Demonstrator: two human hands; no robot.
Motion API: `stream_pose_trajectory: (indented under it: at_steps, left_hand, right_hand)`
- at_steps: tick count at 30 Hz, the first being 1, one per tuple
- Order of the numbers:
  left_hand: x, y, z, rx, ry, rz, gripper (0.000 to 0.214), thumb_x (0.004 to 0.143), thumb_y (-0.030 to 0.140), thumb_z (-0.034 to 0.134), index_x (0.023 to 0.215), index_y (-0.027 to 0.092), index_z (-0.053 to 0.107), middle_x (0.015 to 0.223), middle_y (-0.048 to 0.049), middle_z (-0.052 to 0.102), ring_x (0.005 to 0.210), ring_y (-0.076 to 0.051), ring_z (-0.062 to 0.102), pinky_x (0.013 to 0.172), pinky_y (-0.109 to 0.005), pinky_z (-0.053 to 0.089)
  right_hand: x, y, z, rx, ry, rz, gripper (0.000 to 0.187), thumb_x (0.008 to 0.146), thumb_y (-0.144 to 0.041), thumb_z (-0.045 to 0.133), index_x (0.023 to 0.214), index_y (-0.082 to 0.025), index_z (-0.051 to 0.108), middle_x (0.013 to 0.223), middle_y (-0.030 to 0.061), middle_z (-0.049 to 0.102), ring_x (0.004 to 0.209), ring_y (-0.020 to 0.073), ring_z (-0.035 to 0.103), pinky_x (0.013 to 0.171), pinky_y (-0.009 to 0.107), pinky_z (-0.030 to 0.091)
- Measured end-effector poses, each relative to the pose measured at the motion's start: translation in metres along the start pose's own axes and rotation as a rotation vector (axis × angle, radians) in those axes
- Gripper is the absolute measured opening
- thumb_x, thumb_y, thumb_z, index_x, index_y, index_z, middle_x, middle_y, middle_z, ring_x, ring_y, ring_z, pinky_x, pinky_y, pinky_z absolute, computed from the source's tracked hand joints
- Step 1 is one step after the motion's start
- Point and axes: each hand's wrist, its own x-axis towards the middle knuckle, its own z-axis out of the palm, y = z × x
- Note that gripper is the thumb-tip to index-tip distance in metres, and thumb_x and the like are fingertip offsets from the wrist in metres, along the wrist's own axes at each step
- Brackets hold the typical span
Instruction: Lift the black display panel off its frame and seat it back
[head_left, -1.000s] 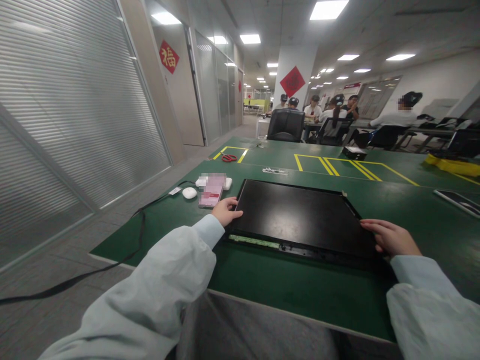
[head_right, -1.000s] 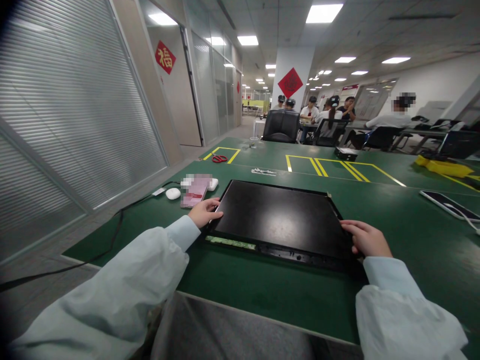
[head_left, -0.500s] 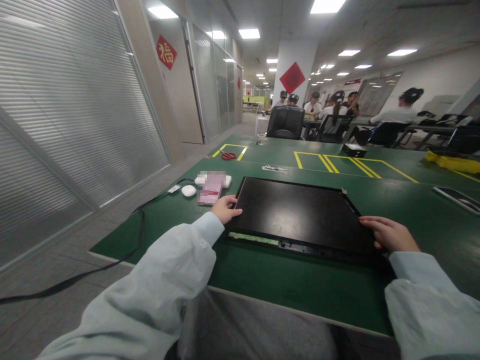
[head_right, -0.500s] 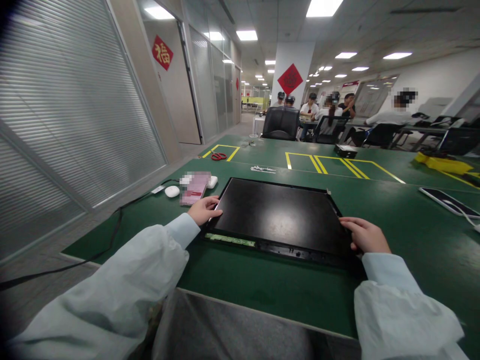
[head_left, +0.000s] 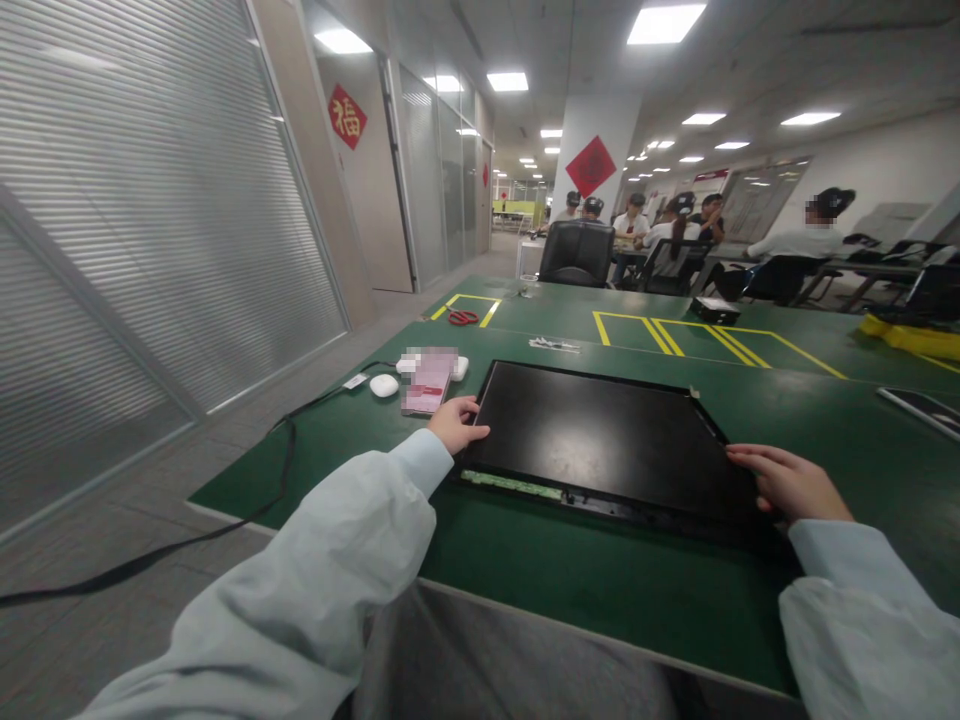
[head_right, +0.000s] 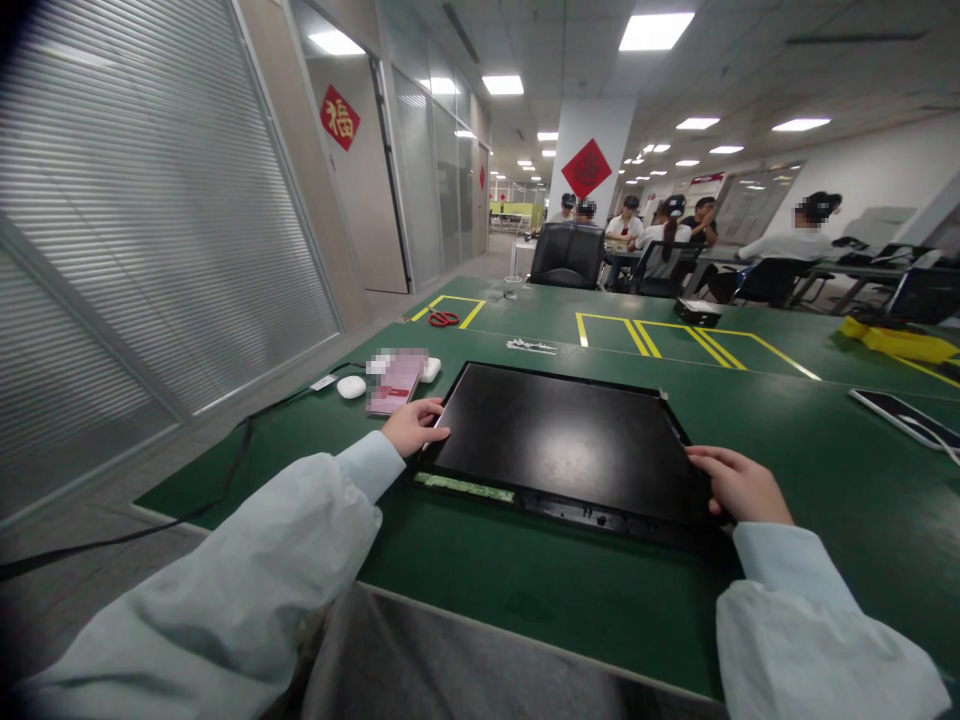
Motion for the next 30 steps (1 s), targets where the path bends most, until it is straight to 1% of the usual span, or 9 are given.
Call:
stream_pose_trajectory:
  at_steps: [3,6,8,10,15,19,22,25,30]
  left_hand:
    - [-0.003,0.003,0.001,-0.004,0.014,-0.013,0.048,0.050,0.014,0.108,0.082,0.018,0.072,0.170,-0.0245,0.063,0.158,-0.048,0.062,0.144,-0.062,0.034]
    - [-0.006,0.008,0.003,-0.014,0.036,-0.036,0.047,0.050,0.009,0.107,0.082,0.016,0.073,0.171,-0.0284,0.061,0.159,-0.047,0.062,0.144,-0.060,0.033]
    - [-0.007,0.010,0.003,-0.021,0.041,-0.048,0.048,0.049,0.008,0.107,0.081,0.016,0.073,0.172,-0.0281,0.060,0.158,-0.047,0.062,0.144,-0.059,0.034]
    - [-0.007,0.011,0.003,-0.028,0.043,-0.055,0.048,0.047,0.007,0.107,0.081,0.016,0.074,0.173,-0.0265,0.061,0.158,-0.047,0.063,0.143,-0.059,0.035]
    - [-0.005,0.009,0.003,-0.047,0.054,-0.053,0.048,0.047,0.004,0.105,0.082,0.016,0.074,0.172,-0.0255,0.062,0.156,-0.046,0.065,0.142,-0.058,0.037]
    - [-0.004,0.006,0.003,-0.041,0.057,-0.038,0.048,0.047,0.005,0.105,0.081,0.016,0.074,0.167,-0.0231,0.066,0.156,-0.046,0.065,0.141,-0.060,0.040]
    - [-0.006,0.007,0.003,0.034,0.052,0.002,0.045,0.050,0.006,0.105,0.082,0.017,0.076,0.160,-0.0215,0.070,0.152,-0.044,0.068,0.139,-0.060,0.042]
    - [-0.009,0.008,0.003,0.157,0.055,0.054,0.038,0.056,0.007,0.102,0.083,0.017,0.079,0.155,-0.0210,0.071,0.150,-0.043,0.069,0.136,-0.059,0.048]
    - [-0.011,0.008,0.003,0.306,0.049,0.154,0.032,0.066,0.012,0.098,0.095,0.019,0.087,0.150,-0.0181,0.070,0.150,-0.043,0.068,0.131,-0.058,0.054]
  right_hand:
    - [-0.002,-0.008,-0.002,0.028,0.020,0.076,0.032,0.079,-0.047,0.078,0.099,-0.024,0.088,0.067,0.0071,0.069,0.045,0.0174,0.055,0.046,0.031,0.042]
    - [-0.002,-0.012,-0.003,-0.003,0.048,0.099,0.039,0.072,-0.049,0.079,0.101,-0.025,0.089,0.071,0.0038,0.073,0.045,0.0167,0.055,0.047,0.031,0.046]
    - [-0.001,-0.015,-0.003,-0.048,0.101,0.128,0.041,0.071,-0.050,0.077,0.101,-0.026,0.090,0.068,0.0018,0.072,0.044,0.0175,0.056,0.047,0.032,0.046]
    - [-0.002,-0.019,-0.003,-0.110,0.124,0.170,0.038,0.072,-0.049,0.075,0.099,-0.026,0.089,0.066,0.0005,0.071,0.043,0.0184,0.057,0.047,0.033,0.046]
    - [-0.003,-0.034,-0.005,-0.242,0.051,0.206,0.030,0.076,-0.045,0.075,0.097,-0.027,0.087,0.063,-0.0024,0.069,0.042,0.0191,0.060,0.052,0.035,0.051]
    - [-0.001,-0.036,-0.007,-0.307,-0.013,0.227,0.035,0.078,-0.045,0.075,0.104,-0.026,0.088,0.059,-0.0028,0.067,0.043,0.0213,0.063,0.055,0.036,0.054]
    - [-0.001,-0.032,-0.005,-0.305,-0.002,0.225,0.041,0.079,-0.048,0.073,0.109,-0.025,0.089,0.061,-0.0014,0.068,0.044,0.0215,0.062,0.053,0.036,0.051]
    - [-0.004,-0.032,-0.003,-0.308,0.021,0.204,0.043,0.081,-0.048,0.070,0.109,-0.023,0.089,0.064,-0.0002,0.069,0.045,0.0207,0.061,0.054,0.036,0.051]
    - [-0.011,-0.043,-0.002,-0.327,0.021,0.206,0.041,0.081,-0.046,0.068,0.108,-0.022,0.088,0.065,0.0000,0.070,0.044,0.0197,0.059,0.058,0.036,0.054]
